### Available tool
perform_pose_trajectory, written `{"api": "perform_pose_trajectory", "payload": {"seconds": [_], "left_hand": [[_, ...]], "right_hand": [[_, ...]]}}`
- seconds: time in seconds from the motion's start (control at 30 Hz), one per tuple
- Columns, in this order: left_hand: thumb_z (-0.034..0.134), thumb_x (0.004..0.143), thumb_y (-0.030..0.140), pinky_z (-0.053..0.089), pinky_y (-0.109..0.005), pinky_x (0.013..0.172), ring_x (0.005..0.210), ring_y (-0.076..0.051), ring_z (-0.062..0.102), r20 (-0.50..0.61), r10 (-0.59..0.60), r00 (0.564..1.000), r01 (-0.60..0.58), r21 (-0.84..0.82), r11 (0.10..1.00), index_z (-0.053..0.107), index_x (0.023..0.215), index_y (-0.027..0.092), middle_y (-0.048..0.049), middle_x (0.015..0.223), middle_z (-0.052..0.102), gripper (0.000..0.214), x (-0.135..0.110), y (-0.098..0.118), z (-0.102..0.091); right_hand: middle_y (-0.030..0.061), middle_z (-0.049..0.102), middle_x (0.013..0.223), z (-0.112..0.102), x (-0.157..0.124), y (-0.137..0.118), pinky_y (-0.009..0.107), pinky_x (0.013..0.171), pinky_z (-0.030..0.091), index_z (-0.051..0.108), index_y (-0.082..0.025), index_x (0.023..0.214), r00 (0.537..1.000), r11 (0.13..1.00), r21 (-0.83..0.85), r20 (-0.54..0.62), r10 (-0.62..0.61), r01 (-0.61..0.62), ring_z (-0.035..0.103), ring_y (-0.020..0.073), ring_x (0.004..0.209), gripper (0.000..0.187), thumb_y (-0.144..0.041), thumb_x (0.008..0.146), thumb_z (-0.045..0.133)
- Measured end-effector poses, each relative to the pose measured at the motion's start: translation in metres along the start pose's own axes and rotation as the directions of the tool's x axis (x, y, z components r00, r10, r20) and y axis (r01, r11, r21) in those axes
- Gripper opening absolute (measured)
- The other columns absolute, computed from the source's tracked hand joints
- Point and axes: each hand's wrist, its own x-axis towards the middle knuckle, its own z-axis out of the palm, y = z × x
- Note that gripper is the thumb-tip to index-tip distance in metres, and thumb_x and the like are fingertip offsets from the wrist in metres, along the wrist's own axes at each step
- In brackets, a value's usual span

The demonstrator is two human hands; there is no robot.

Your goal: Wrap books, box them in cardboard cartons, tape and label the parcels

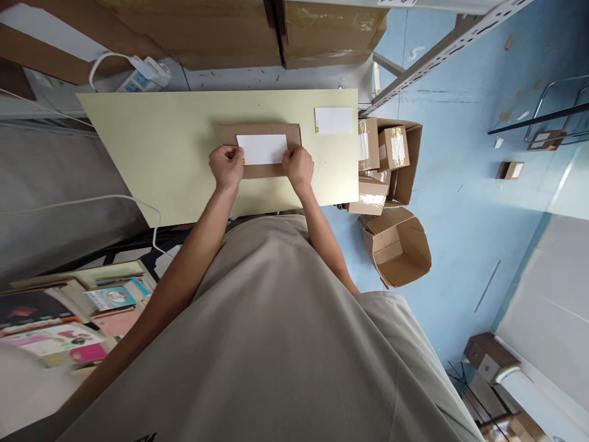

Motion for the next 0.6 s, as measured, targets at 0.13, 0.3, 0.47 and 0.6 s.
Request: {"api": "perform_pose_trajectory", "payload": {"seconds": [0.13,0.3,0.47,0.6], "left_hand": [[0.071,0.100,0.030,0.060,-0.034,0.093,0.090,-0.022,0.071,0.013,0.007,1.000,-0.007,-0.004,1.000,0.074,0.093,0.021,-0.0034,0.086,0.071,0.012,-0.001,0.000,0.000],[0.071,0.099,0.035,0.060,-0.036,0.096,0.095,-0.024,0.072,0.007,-0.002,1.000,0.002,-0.034,0.999,0.073,0.092,0.022,-0.0053,0.087,0.072,0.015,-0.004,0.003,0.000],[0.071,0.100,0.034,0.060,-0.038,0.101,0.098,-0.025,0.073,0.003,-0.014,1.000,0.014,-0.020,1.000,0.072,0.092,0.023,-0.0069,0.091,0.075,0.014,-0.006,0.009,0.000],[0.070,0.100,0.029,0.059,-0.038,0.104,0.098,-0.025,0.073,0.009,-0.011,1.000,0.011,-0.031,0.999,0.071,0.092,0.024,-0.0065,0.091,0.075,0.010,-0.009,0.010,-0.001]], "right_hand": [[0.0164,0.081,0.105,0.004,0.001,0.001,0.052,0.108,0.063,0.071,-0.021,0.095,1.000,1.000,0.004,-0.023,-0.004,0.004,0.079,0.0365,0.114,0.026,-0.020,0.114,0.054],[0.0167,0.080,0.105,0.013,0.005,0.007,0.057,0.111,0.063,0.071,-0.020,0.099,0.999,1.000,0.024,-0.052,-0.008,0.010,0.079,0.0373,0.116,0.025,-0.022,0.115,0.053],[0.0145,0.079,0.108,0.024,0.005,0.018,0.059,0.112,0.064,0.070,-0.022,0.113,0.990,0.995,0.064,-0.124,-0.069,0.078,0.078,0.0352,0.119,0.027,-0.034,0.121,0.047],[0.0151,0.080,0.117,0.021,-0.002,0.022,0.056,0.114,0.062,0.068,-0.023,0.115,0.985,0.995,0.023,-0.149,-0.092,0.096,0.076,0.0326,0.119,0.023,-0.035,0.121,0.049]]}}
